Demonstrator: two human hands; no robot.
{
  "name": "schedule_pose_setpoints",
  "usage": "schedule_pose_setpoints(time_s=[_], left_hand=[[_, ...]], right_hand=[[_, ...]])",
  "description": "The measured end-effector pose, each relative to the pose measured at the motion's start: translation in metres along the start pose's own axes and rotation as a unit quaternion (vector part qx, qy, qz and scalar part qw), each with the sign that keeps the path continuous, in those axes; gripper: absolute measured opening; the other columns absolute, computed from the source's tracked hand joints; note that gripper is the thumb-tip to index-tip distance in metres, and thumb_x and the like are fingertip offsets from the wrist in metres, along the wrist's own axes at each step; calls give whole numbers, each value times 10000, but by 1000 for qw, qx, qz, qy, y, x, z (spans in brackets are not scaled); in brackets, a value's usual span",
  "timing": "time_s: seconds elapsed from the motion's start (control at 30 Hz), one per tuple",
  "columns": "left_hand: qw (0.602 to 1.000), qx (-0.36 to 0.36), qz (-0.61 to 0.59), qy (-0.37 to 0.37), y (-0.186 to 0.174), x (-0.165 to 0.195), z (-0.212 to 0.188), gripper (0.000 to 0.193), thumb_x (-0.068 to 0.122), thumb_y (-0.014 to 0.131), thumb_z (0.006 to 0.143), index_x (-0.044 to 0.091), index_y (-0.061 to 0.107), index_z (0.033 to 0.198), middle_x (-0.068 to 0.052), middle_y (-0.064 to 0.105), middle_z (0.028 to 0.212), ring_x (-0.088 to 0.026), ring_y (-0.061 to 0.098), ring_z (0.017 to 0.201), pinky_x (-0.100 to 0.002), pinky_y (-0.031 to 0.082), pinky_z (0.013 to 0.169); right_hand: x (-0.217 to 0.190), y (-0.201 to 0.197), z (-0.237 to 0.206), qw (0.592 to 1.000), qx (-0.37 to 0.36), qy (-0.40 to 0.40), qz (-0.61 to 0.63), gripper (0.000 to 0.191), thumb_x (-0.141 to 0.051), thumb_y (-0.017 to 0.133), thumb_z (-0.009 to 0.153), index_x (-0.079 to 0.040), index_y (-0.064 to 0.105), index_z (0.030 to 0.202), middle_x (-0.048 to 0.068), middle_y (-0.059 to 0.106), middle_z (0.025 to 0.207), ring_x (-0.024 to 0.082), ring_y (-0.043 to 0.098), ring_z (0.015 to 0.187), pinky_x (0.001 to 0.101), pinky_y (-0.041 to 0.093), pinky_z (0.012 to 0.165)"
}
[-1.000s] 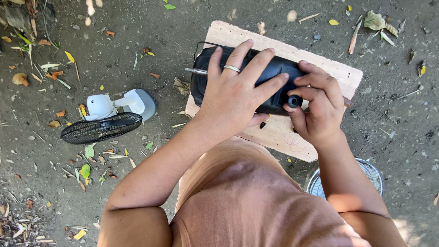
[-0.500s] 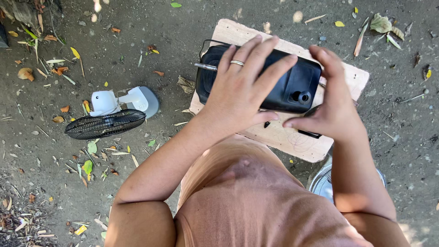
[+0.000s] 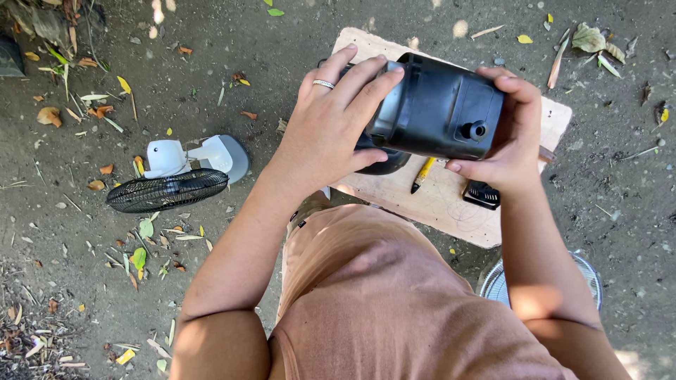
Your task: The person services a stand fan on a wooden board outdoors. They remove the motor housing, set the fan guard aside, use a screwdriver on the housing, and brush dust from the motor and stand using a brush, turning the unit to reach different sides.
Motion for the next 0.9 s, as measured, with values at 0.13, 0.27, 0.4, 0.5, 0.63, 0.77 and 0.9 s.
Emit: schedule_pose_setpoints(time_s=[0.13, 0.27, 0.4, 0.5, 0.63, 0.77, 0.9], left_hand=[[1000, 8, -6, 2, -1, -3, 1, 1069, 342, 964, 623, 159, 439, 1537, -105, 496, 1516, -405, 394, 1453, -555, 329, 1163], [1000, 20, -12, 6, 1, -4, 0, 1045, 367, 966, 657, 157, 432, 1531, -118, 500, 1510, -411, 392, 1453, -556, 317, 1176], [1000, 24, -9, 8, 3, -4, 0, 1053, 377, 963, 646, 163, 428, 1527, -119, 521, 1485, -404, 405, 1440, -554, 306, 1177], [1000, 23, 4, 12, 5, -5, 0, 1074, 354, 957, 654, 141, 406, 1551, -125, 547, 1448, -395, 438, 1405, -550, 304, 1177], [999, 33, -5, 19, 6, -4, -2, 1082, 352, 964, 669, 109, 383, 1550, -148, 569, 1403, -385, 482, 1360, -545, 312, 1168], [999, 31, -17, 12, 5, -5, -4, 1069, 337, 964, 672, 102, 394, 1545, -141, 578, 1402, -362, 504, 1353, -524, 331, 1156], [999, 34, -27, 16, -1, -8, -6, 1069, 345, 963, 653, 95, 404, 1529, -146, 581, 1404, -353, 508, 1349, -515, 332, 1153]], right_hand=[[2, 3, 4, 999, 20, 6, 45, 977, -171, 990, 680, -167, 441, 1489, 89, 464, 1522, 193, 488, 1374, 343, 397, 1213], [-9, -6, 8, 1000, 10, -4, 8, 969, -173, 984, 635, -167, 465, 1454, 96, 470, 1544, 192, 497, 1358, 349, 418, 1190], [-17, -11, 11, 1000, 5, -13, -4, 967, -166, 978, 623, -169, 479, 1451, 93, 480, 1537, 187, 503, 1353, 344, 417, 1192], [-14, -8, 13, 1000, 2, -11, 9, 953, -178, 973, 635, -172, 475, 1447, 90, 483, 1532, 188, 503, 1350, 348, 418, 1186], [-4, 0, 15, 1000, -6, -2, 19, 947, -207, 966, 672, -176, 438, 1458, 90, 471, 1524, 197, 480, 1383, 353, 384, 1216], [-2, 3, 12, 1000, -6, -16, 7, 956, -192, 970, 660, -170, 442, 1456, 98, 468, 1527, 200, 464, 1398, 352, 361, 1227], [-10, -3, 12, 999, -17, -14, 34, 888, -175, 988, 697, -172, 473, 1421, 86, 431, 1531, 190, 472, 1376, 362, 413, 1190]])
Point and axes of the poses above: each hand's wrist, its own z-axis towards the middle knuckle, its own y-axis out of the palm, x = y × z, the point moved 2 cm from there along z, towards the middle knuckle
